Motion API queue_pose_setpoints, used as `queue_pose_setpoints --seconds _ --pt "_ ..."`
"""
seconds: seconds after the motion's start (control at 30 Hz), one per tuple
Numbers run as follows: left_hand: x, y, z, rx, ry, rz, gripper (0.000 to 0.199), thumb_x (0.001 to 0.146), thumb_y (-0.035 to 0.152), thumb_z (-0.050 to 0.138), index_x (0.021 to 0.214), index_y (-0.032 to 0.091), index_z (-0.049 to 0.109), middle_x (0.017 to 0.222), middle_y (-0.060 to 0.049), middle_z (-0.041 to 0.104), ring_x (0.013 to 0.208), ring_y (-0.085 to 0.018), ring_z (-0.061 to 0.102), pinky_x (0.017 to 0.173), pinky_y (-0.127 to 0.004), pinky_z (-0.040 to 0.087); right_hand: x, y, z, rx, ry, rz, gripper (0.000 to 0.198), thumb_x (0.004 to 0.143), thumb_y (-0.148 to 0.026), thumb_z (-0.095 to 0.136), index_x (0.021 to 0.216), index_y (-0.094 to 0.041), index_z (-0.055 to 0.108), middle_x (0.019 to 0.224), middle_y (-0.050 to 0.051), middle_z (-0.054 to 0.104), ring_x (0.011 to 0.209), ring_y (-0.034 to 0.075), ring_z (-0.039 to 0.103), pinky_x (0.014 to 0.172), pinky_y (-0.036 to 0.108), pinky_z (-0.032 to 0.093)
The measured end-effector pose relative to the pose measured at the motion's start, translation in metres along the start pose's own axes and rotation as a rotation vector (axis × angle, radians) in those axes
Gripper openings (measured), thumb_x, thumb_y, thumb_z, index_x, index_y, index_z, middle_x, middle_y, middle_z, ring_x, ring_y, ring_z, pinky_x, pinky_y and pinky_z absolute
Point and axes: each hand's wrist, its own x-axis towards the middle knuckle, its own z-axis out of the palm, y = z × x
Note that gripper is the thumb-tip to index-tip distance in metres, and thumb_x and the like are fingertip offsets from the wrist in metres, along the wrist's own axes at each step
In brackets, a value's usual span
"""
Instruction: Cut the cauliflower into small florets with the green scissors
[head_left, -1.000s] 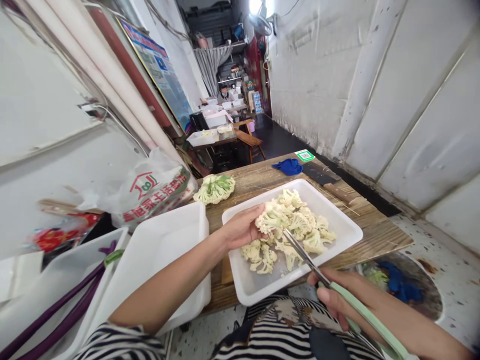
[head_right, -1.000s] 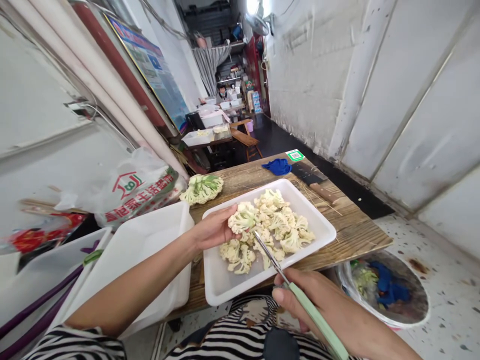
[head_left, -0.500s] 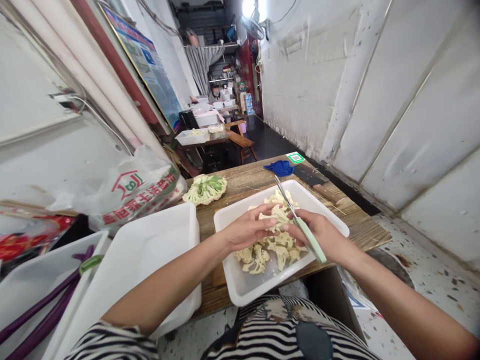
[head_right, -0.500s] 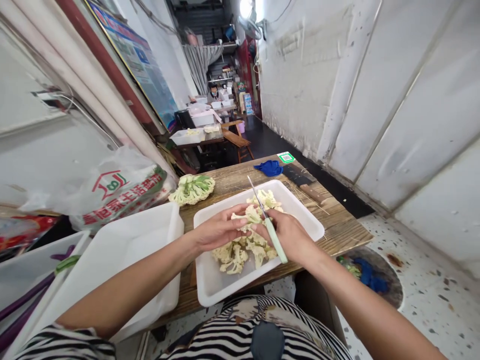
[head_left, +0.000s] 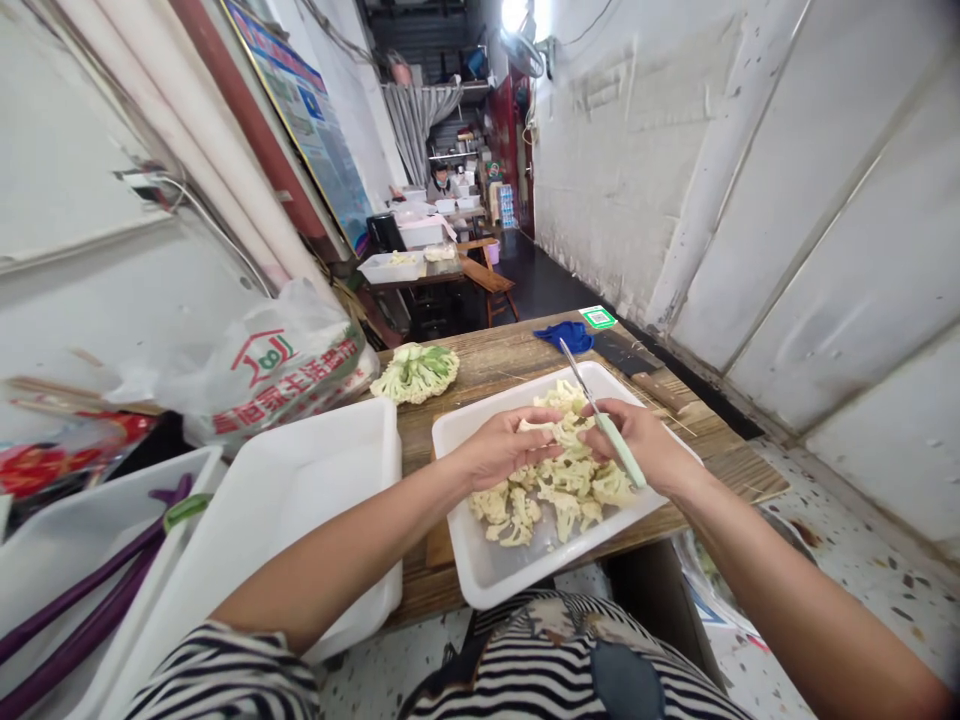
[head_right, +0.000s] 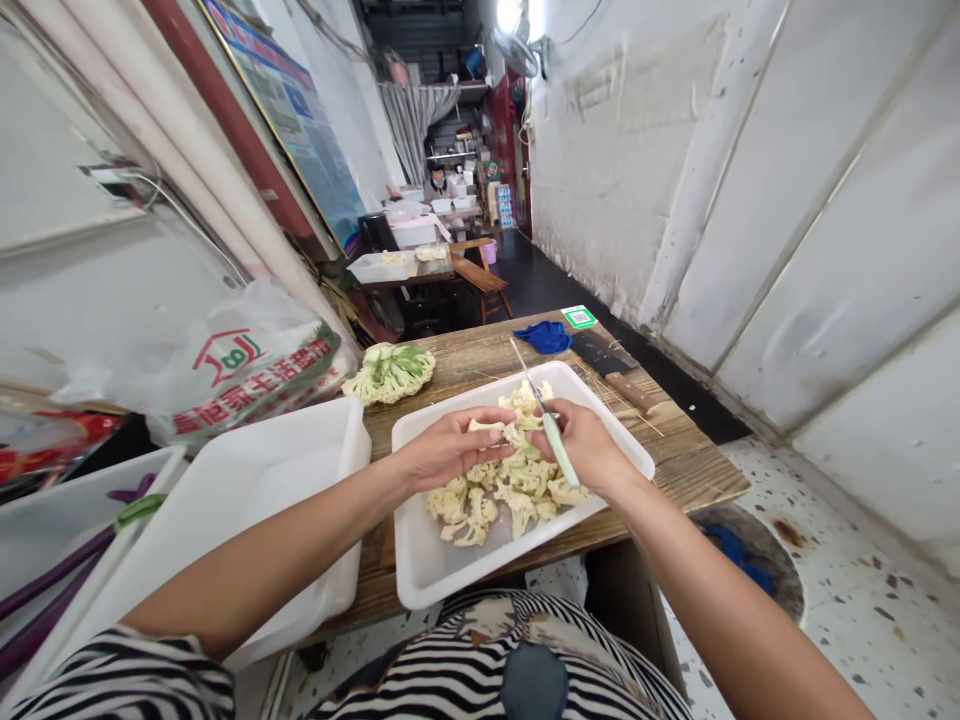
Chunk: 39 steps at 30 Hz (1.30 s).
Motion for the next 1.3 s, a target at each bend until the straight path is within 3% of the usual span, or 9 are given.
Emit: queue_pose_setpoints --seconds 0.27,0.4,0.5,0.6,0.73,0.87,0.97,1.07,1.3 --pt "0.001 0.0 -0.003 0.465 0.032 0.304 0.032 0.073 0.03 0.075 0.102 0.017 0.07 0.115 -0.009 0.066 0.109 -0.022 0.059 0.099 -0.036 0.042 0.012 0.008 0.0 0.166 0.05 0.073 0.039 0.056 -0.034 0.082 0.084 -0.019 0.059 0.049 -0.008 0.054 0.043 0.015 0.06 0.041 0.024 0.048" --pt "-0.001 0.005 -0.001 0.543 0.077 0.39 0.039 0.074 0.032 0.074 0.109 0.016 0.066 0.12 -0.012 0.064 0.115 -0.024 0.056 0.102 -0.039 0.04 0.015 0.014 0.003 0.203 0.118 0.027 0.043 0.053 -0.037 0.082 0.083 -0.02 0.057 0.055 -0.006 0.055 0.046 0.015 0.061 0.043 0.027 0.05" --pt "-0.003 0.005 0.006 0.482 0.249 0.332 0.053 0.07 0.033 0.078 0.117 0.017 0.061 0.123 -0.013 0.06 0.116 -0.025 0.055 0.101 -0.044 0.042 0.014 0.015 0.006 0.188 0.212 -0.07 0.045 0.057 -0.04 0.079 0.09 -0.021 0.056 0.067 -0.003 0.059 0.055 0.016 0.062 0.054 0.03 0.053" --pt "-0.006 0.003 0.019 0.249 0.187 0.141 0.063 0.066 0.034 0.081 0.122 0.016 0.056 0.112 -0.014 0.062 0.103 -0.025 0.061 0.089 -0.045 0.05 0.008 0.011 0.014 0.121 0.31 -0.189 0.045 0.062 -0.036 0.076 0.099 -0.021 0.055 0.081 0.001 0.063 0.069 0.017 0.062 0.068 0.033 0.053" --pt "-0.009 0.005 0.035 0.028 0.171 0.234 0.052 0.064 0.025 0.083 0.11 0.014 0.063 0.102 -0.009 0.066 0.09 -0.017 0.062 0.086 -0.037 0.051 -0.003 0.003 0.021 0.043 0.343 -0.289 0.048 0.063 -0.036 0.078 0.103 -0.021 0.054 0.086 0.001 0.064 0.077 0.019 0.06 0.077 0.034 0.05" --pt "-0.01 0.011 0.032 -0.018 0.158 0.241 0.045 0.066 0.018 0.08 0.109 0.016 0.068 0.104 -0.007 0.067 0.088 -0.014 0.062 0.09 -0.035 0.048 -0.021 -0.006 0.003 -0.009 0.218 -0.246 0.047 0.069 -0.046 0.076 0.103 -0.018 0.059 0.073 0.0 0.062 0.065 0.018 0.06 0.063 0.031 0.049" --pt "-0.011 0.013 0.023 -0.067 0.164 0.217 0.043 0.067 0.012 0.078 0.109 0.017 0.069 0.094 -0.004 0.067 0.085 -0.012 0.062 0.093 -0.036 0.048 -0.043 -0.011 -0.024 -0.123 -0.103 -0.144 0.042 0.087 -0.058 0.055 0.104 -0.019 0.059 0.078 0.003 0.064 0.064 0.018 0.06 0.064 0.031 0.049" --pt "-0.011 0.013 0.017 -0.103 0.169 0.212 0.041 0.069 0.008 0.075 0.109 0.017 0.069 0.09 -0.002 0.065 0.082 -0.011 0.062 0.094 -0.037 0.048 -0.065 -0.011 -0.044 -0.394 -0.308 -0.036 0.04 0.093 -0.057 0.045 0.085 -0.021 0.059 0.071 0.001 0.06 0.066 0.018 0.059 0.062 0.028 0.047" --pt "-0.009 0.014 0.019 -0.163 0.137 0.197 0.038 0.075 0.005 0.068 0.111 0.016 0.069 0.087 -0.002 0.067 0.082 -0.011 0.065 0.1 -0.038 0.046 -0.079 -0.01 -0.043 -0.672 -0.36 -0.053 0.029 0.094 -0.048 0.051 0.089 -0.02 0.06 0.07 -0.002 0.054 0.063 0.015 0.053 0.057 0.024 0.041"
